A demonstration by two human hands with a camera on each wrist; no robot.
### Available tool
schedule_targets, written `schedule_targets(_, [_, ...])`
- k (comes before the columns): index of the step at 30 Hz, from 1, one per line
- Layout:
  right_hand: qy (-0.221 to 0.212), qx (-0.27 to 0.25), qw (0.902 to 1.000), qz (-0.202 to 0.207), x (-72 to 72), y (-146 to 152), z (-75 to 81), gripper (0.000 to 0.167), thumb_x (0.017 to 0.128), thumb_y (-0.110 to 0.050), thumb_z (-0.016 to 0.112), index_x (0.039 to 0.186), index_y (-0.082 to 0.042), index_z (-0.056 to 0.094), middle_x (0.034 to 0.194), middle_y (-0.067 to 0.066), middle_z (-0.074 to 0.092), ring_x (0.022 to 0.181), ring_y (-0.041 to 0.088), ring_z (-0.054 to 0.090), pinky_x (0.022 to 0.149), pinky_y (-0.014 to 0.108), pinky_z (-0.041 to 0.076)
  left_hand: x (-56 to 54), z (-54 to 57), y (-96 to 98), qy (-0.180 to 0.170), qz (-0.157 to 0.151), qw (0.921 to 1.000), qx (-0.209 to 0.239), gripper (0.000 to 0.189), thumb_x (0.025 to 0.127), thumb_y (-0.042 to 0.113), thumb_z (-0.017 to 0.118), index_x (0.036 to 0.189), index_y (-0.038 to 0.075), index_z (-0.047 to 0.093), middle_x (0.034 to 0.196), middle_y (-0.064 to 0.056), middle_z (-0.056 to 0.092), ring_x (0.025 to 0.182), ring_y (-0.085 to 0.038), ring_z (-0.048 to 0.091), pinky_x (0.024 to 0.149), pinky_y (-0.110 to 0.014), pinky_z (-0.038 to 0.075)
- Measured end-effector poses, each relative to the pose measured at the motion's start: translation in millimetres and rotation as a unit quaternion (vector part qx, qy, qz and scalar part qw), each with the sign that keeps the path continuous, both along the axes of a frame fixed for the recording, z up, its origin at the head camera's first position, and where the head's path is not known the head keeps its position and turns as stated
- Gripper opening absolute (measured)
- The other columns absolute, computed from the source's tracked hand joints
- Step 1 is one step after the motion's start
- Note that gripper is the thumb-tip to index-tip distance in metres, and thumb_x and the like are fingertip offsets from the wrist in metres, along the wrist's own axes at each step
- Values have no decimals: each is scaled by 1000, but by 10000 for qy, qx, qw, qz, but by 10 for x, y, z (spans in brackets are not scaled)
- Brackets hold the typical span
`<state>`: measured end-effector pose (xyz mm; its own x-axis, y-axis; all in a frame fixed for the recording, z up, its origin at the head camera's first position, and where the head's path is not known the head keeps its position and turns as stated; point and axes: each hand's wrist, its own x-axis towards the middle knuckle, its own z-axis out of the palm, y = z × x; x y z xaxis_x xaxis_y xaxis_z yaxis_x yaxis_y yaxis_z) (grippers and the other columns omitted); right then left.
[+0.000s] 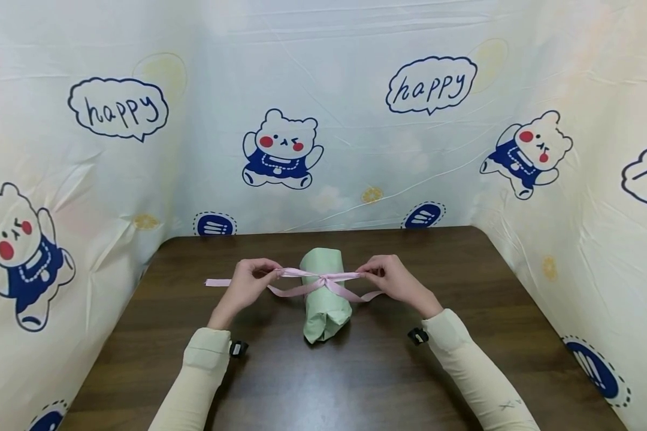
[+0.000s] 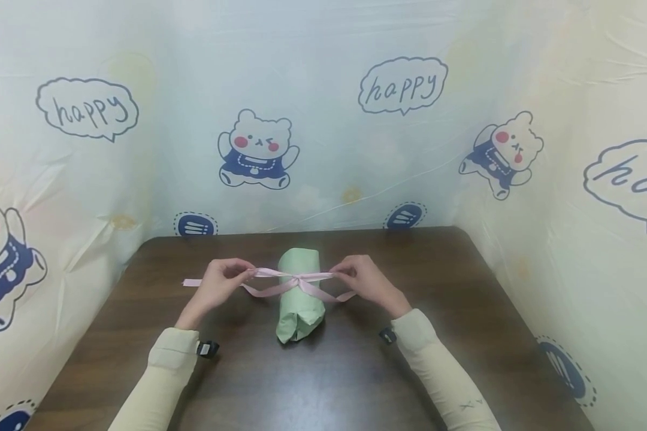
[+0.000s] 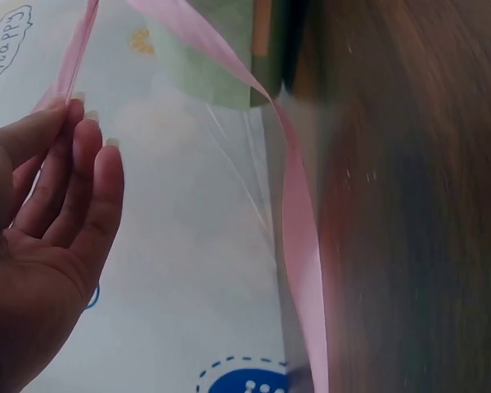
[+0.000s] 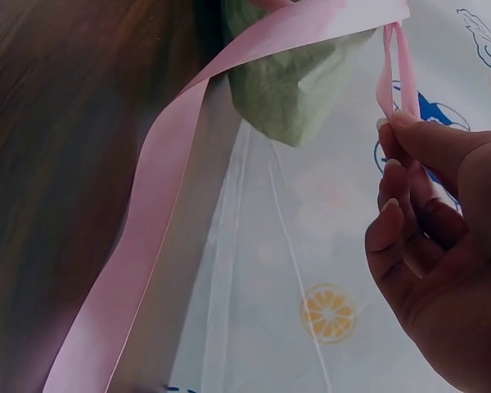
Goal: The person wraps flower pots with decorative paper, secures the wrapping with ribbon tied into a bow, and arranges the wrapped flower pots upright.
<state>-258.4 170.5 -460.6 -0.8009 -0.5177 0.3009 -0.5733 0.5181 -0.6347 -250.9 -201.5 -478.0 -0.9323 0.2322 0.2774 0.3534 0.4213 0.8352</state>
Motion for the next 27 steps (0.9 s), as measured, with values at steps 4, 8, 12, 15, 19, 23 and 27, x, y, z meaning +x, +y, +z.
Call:
schedule_targets(4, [0,235,9997,-72,3,33,-16,9,92,-7,74,96,-12,81,84,-5,71,67,12,54,58,24,46,-15,-22,-18,154,-16,9989,-434,5,92,7,75,96,8,78,91,-7,75,77,-25,65,68,-25,57])
schedule_targets(8, [-99,480,9988,-77,11,56,-57,8,94,-10,74,98,-11,81,87,-1,72,69,11,54,60,24,48,-5,-32,-41,165,-133,9967,-782,4,91,7,76,94,8,79,89,-6,75,75,-22,63,66,-26,55])
schedule_targets(12, [-294,570,9979,50,20,85,-105,10,95,-11,72,99,-7,80,90,8,74,71,11,55,61,24,49,35,-67,-98,43,-287,9940,-1050,5,91,6,75,93,8,79,87,-6,74,73,-21,61,64,-25,54])
schedule_targets(15, [-379,567,9975,164,25,109,-132,10,95,-10,72,99,-6,80,90,6,74,73,11,57,63,24,51,59,-113,-146,-46,-421,9918,-1205,6,92,4,74,93,8,79,86,-8,74,73,-21,61,63,-25,53])
schedule_targets(19, [-435,537,9971,329,23,141,-173,9,94,-8,73,98,-5,80,89,3,74,75,11,59,67,28,54,75,-160,-180,-102,-569,9887,-1386,8,92,4,73,95,9,79,86,-8,74,73,-20,60,65,-26,54])
schedule_targets(23, [-555,486,9961,494,10,180,-231,10,94,-6,72,99,-4,80,89,6,74,76,11,60,68,34,56,68,-201,-192,-185,-660,9864,-1495,10,92,4,73,97,10,79,86,-4,74,73,-15,60,67,-25,55])
schedule_targets(27, [-682,479,9946,613,-5,205,-254,10,94,-7,72,101,-5,80,91,6,74,77,10,60,70,37,57,49,-237,-206,-237,-736,9852,-1532,9,92,5,73,97,9,79,84,-4,73,71,-13,58,63,-25,52])
